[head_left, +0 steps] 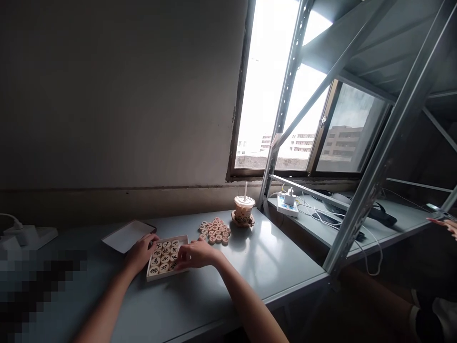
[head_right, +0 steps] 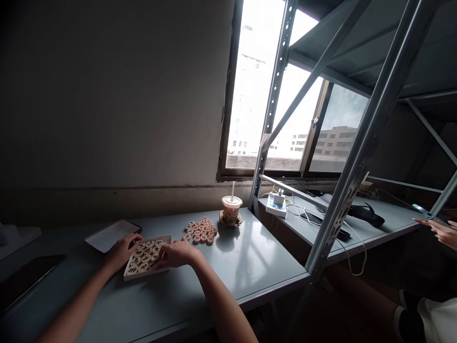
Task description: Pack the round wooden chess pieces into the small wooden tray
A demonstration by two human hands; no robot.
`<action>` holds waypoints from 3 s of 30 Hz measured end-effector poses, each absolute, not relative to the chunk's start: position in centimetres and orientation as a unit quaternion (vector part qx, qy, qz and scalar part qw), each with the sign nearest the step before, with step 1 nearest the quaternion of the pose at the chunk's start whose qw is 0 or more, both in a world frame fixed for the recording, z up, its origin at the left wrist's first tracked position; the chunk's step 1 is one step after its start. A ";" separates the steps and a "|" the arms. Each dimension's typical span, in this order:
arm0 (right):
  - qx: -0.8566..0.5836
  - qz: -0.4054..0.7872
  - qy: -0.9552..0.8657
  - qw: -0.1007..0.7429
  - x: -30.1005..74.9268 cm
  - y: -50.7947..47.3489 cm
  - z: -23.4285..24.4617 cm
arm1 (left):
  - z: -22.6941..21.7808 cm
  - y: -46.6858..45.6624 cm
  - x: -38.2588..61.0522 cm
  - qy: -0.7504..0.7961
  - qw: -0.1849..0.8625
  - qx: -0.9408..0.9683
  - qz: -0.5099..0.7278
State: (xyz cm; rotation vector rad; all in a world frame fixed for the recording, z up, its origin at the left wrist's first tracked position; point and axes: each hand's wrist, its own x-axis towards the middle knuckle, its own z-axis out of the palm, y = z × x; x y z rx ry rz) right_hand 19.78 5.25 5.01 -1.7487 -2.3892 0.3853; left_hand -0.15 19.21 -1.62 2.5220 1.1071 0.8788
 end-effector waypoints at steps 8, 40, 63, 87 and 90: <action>-0.581 0.089 -0.804 0.090 20.0 5.2 5.3 | -1.6 19.1 -0.2 0.382 0.118 0.865 0.304; -0.519 0.114 -0.795 0.294 23.0 6.3 5.2 | -1.3 18.7 -0.1 0.395 0.117 0.859 0.303; -0.661 -0.062 -0.735 0.142 26.3 6.6 2.6 | -1.2 18.7 0.0 0.389 0.111 0.863 0.304; -0.560 -0.012 -0.786 0.261 21.9 7.4 3.5 | 0.4 17.5 0.5 0.355 0.337 0.827 0.277; -0.616 -0.015 -0.726 0.304 23.4 8.5 3.1 | 0.5 17.3 0.6 0.363 0.347 0.819 0.279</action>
